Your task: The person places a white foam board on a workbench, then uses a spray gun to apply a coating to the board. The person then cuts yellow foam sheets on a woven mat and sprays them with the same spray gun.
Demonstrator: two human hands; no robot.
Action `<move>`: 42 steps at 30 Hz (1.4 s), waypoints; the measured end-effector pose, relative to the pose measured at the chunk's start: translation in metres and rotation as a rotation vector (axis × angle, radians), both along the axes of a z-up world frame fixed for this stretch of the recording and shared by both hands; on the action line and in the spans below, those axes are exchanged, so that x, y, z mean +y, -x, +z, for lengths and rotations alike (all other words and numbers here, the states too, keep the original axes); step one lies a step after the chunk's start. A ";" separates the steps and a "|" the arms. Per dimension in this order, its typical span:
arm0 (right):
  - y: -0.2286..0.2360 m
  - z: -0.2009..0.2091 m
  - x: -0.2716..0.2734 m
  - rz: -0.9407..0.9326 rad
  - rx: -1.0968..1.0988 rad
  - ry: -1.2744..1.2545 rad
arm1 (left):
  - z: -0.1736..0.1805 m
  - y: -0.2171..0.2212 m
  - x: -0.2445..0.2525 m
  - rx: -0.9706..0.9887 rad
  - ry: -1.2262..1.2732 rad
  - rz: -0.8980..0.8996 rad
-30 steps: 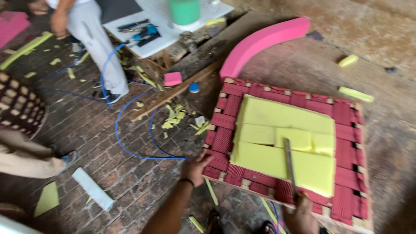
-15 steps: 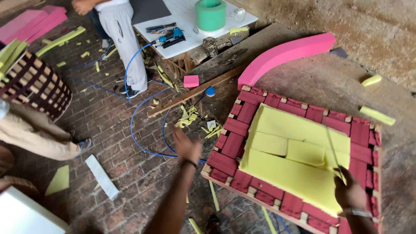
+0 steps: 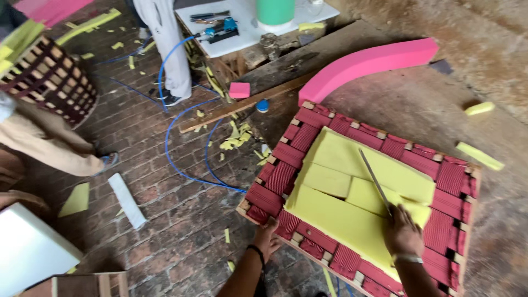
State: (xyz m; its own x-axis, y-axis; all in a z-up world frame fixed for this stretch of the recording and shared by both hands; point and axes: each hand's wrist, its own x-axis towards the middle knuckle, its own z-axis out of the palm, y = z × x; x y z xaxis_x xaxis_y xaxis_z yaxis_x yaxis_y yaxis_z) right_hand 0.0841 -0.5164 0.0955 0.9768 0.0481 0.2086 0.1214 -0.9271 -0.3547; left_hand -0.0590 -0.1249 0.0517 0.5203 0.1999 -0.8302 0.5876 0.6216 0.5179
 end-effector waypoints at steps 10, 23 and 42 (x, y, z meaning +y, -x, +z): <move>0.083 0.048 0.028 -0.137 0.082 0.051 | 0.021 -0.012 0.020 0.093 0.020 -0.074; 0.160 0.036 0.076 -0.197 0.064 0.085 | -0.015 -0.017 0.120 0.158 -0.134 -0.302; 0.036 0.086 0.194 0.093 0.943 -0.524 | 0.020 -0.075 0.094 -0.322 -1.140 -0.235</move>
State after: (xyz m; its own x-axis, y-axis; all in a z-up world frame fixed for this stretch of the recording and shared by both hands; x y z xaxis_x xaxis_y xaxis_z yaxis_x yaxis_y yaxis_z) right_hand 0.0477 -0.3227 0.1814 0.7518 0.2539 -0.6085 -0.3456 -0.6342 -0.6916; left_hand 0.0161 -0.0309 0.0714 0.7928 0.6061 -0.0641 0.3683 -0.3926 0.8427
